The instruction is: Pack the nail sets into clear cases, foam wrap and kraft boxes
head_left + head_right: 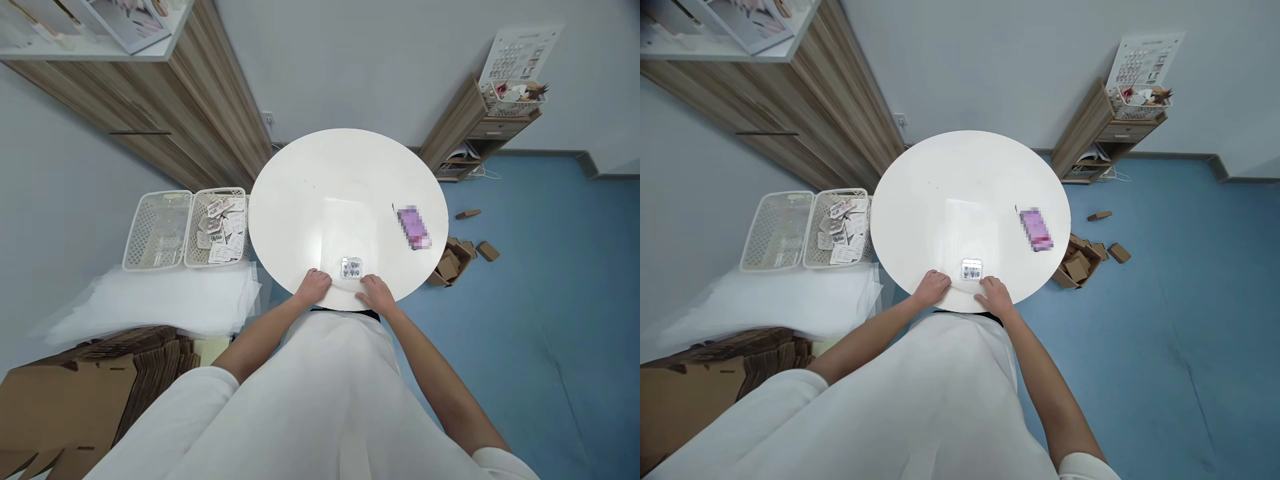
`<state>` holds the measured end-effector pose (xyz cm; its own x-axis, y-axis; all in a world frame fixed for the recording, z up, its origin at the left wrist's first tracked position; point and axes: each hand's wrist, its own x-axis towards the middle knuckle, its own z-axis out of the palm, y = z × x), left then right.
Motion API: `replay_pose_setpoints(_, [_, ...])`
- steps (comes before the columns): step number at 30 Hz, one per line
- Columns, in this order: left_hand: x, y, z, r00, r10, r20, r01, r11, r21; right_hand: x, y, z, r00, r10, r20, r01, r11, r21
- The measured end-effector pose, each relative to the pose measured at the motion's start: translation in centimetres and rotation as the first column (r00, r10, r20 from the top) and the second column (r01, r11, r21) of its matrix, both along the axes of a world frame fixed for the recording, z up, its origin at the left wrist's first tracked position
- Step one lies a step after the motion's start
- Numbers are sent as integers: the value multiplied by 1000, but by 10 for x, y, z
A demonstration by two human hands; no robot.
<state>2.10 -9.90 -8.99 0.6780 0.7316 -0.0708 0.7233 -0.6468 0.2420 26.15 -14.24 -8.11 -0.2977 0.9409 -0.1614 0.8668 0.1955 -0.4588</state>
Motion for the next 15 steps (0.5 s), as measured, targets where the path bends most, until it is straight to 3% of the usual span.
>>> replay_pose_setpoints(3, [-7, -4, 2, 999, 15, 33, -14, 1000, -26, 6, -8, -2, 998, 16, 60, -19, 999, 39])
replay_pose_setpoints(8, [-14, -5, 9, 989, 117, 91, -100, 980, -172, 13, 0, 2, 997, 3, 77, 1, 999, -48])
replay_pose_setpoints(15, [-4, 14, 12, 916, 395, 72, -340, 859, -384, 5, 28, 7, 973, -186, 139, 207, 965, -159])
